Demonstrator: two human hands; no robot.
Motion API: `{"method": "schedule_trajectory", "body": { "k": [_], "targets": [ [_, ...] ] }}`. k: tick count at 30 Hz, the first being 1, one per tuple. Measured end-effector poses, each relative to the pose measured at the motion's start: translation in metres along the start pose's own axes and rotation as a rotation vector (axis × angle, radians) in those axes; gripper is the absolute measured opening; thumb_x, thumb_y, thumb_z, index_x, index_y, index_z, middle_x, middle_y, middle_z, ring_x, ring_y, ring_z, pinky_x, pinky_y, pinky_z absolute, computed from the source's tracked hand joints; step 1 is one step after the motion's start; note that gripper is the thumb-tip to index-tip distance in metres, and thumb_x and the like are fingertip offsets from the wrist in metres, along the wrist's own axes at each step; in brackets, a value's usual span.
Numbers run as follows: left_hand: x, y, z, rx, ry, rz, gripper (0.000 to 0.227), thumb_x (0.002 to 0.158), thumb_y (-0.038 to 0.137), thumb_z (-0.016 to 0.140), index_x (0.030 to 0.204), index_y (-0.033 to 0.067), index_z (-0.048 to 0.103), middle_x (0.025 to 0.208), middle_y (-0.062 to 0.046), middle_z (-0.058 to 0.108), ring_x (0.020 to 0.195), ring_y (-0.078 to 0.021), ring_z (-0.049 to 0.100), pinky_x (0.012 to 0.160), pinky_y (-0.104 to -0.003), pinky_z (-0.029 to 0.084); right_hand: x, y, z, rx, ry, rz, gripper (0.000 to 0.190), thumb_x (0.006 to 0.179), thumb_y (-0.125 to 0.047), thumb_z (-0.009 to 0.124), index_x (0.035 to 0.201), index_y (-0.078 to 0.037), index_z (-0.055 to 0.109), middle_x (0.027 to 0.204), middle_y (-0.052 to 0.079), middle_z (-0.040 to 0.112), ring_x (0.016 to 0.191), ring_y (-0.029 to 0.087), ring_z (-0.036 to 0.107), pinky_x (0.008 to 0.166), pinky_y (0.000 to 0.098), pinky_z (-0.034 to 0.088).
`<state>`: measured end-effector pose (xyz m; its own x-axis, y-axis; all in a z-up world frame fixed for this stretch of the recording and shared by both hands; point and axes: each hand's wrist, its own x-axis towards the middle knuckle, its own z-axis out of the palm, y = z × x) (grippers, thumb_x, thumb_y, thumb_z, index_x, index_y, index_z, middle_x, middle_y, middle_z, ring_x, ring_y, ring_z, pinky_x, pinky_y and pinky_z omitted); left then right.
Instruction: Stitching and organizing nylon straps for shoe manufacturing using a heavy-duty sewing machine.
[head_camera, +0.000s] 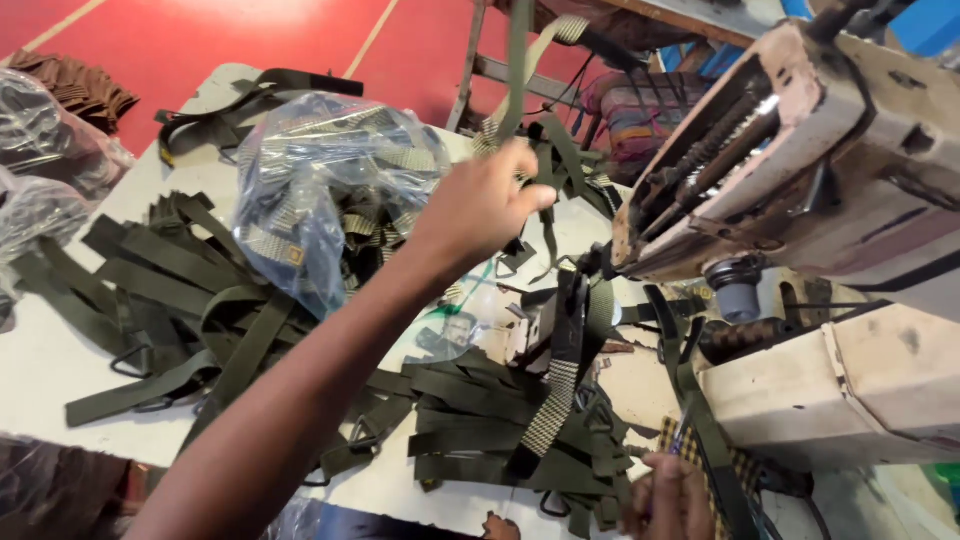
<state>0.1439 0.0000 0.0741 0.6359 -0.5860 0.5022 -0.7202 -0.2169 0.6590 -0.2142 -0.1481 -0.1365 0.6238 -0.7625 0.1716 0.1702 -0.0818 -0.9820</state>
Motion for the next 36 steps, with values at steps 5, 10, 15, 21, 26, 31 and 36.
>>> {"method": "schedule_trajectory", "body": {
  "k": [5,10,15,21,26,31,36],
  "targets": [
    [-0.015,-0.015,0.044,-0.912,-0.562,-0.480,0.052,0.091,0.023,0.066,0.136,-0.0030,0.063,0.083,-0.011,0.065,0.057,-0.0163,0.061,0.049,-0.026,0.049,0.020,-0.006,-0.043,-1.039,0.250,0.331,0.042,0.089,-0.035,0.075,0.119,-0.006,0.075,0.089,0.016,0.079,0.075,0.028,0.074,0.071,0.0370,0.057],
    [-0.009,-0.013,0.045,-0.996,-0.701,-0.442,0.035,0.093,0.009,0.067,0.123,-0.0069,0.073,0.094,-0.012,0.075,0.071,-0.0120,0.066,0.066,-0.022,0.058,0.029,-0.014,-0.030,-1.370,0.279,0.039,0.049,0.087,-0.042,0.076,0.127,-0.014,0.072,0.122,0.017,0.065,0.092,0.032,0.068,0.075,0.0443,0.059],
    [-0.022,0.010,0.028,-0.807,-0.564,-0.538,0.039,0.088,0.015,0.070,0.123,0.0003,0.075,0.101,-0.014,0.080,0.080,-0.0167,0.073,0.077,-0.027,0.062,0.030,-0.109,0.073,-1.066,0.120,-0.278,0.049,0.087,-0.037,0.067,0.122,-0.003,0.063,0.140,0.021,0.052,0.112,0.032,0.057,0.086,0.0428,0.051],
    [-0.084,0.048,0.058,-0.801,0.019,-0.680,0.034,0.085,0.011,0.075,0.118,0.0063,0.078,0.108,-0.010,0.079,0.088,-0.0169,0.079,0.082,-0.026,0.066,0.075,-0.131,0.124,-1.012,-0.086,-0.754,0.042,0.082,-0.008,0.077,0.122,-0.005,0.067,0.135,0.011,0.061,0.125,0.029,0.058,0.108,0.0434,0.047],
    [-0.110,0.068,0.086,-0.815,0.336,-0.606,0.034,0.089,0.006,0.073,0.122,0.0007,0.076,0.110,-0.004,0.063,0.082,-0.0100,0.068,0.070,-0.020,0.058,0.093,-0.161,0.129,-1.024,-0.184,-0.796,0.032,0.088,0.007,0.064,0.114,-0.006,0.076,0.124,0.001,0.073,0.119,0.022,0.063,0.111,0.0399,0.043],
    [-0.110,0.071,0.091,-0.795,0.376,-0.615,0.034,0.090,0.007,0.072,0.124,0.0019,0.074,0.107,-0.005,0.063,0.076,-0.0111,0.069,0.065,-0.019,0.064,0.096,-0.158,0.127,-1.018,-0.207,-0.801,0.033,0.088,0.008,0.063,0.115,-0.007,0.076,0.126,0.001,0.074,0.121,0.020,0.063,0.112,0.0405,0.042],
    [-0.109,0.070,0.094,-0.709,0.395,-0.549,0.033,0.090,0.006,0.072,0.123,0.0015,0.074,0.103,-0.004,0.061,0.069,-0.0077,0.062,0.056,-0.018,0.058,0.098,-0.153,0.126,-1.029,-0.200,-0.766,0.037,0.089,0.006,0.061,0.120,-0.009,0.075,0.129,0.000,0.072,0.125,0.020,0.063,0.116,0.0424,0.039]
  ]
}}
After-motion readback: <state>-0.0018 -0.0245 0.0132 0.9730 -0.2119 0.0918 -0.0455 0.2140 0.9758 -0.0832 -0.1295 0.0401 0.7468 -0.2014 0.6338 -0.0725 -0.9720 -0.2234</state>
